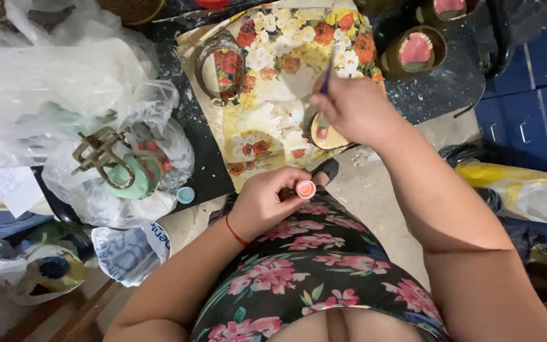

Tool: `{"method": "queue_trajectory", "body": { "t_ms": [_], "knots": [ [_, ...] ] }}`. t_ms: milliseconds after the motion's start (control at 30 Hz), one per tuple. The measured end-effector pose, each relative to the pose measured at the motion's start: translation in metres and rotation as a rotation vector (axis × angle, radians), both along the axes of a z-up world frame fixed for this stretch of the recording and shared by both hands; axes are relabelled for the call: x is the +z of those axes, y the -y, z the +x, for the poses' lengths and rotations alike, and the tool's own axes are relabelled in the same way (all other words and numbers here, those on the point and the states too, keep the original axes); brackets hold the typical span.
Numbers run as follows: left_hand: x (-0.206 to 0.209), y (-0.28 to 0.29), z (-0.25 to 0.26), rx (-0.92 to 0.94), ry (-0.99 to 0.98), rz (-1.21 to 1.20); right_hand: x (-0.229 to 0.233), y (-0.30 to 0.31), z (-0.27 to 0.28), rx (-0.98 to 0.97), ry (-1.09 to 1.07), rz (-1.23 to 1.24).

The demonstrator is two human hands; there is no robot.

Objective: The person paints a dental mold using a fine brush and a small container of pink paint. They repeatedly dip the brush into the paint and apply it to the mold's surface, occasionally moving between workstations.

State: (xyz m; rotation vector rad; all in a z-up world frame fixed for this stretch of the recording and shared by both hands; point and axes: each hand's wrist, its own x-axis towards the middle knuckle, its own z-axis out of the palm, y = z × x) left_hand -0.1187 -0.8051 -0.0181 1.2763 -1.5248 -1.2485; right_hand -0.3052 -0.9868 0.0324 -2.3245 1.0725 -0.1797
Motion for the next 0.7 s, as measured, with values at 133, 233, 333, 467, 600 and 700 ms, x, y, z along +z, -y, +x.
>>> {"method": "queue_trajectory", "body": {
  "t_ms": [133,233,333,467,600,700],
  "knots": [
    [0.002,-0.001,0.002,0.010,0.022,-0.022,0.003,0.007,0.004,-0.024,-0.148,0.058],
    [0.003,0.000,0.002,0.028,0.020,-0.030,0.002,0.013,-0.006,0.005,-0.066,-0.084],
    [0.001,0.002,0.003,0.030,0.024,-0.041,-0.007,0.010,-0.006,0.062,-0.095,-0.075],
    [-0.008,0.002,0.003,0.029,0.028,-0.049,-0.006,0.013,-0.009,0.036,-0.049,-0.075],
    [-0.005,0.004,0.002,0.021,0.018,-0.042,0.003,0.010,-0.003,0.074,-0.058,-0.067],
    [-0.004,0.005,0.003,0.021,0.018,-0.039,0.011,0.008,0.001,0.089,-0.087,-0.098]
  ]
}}
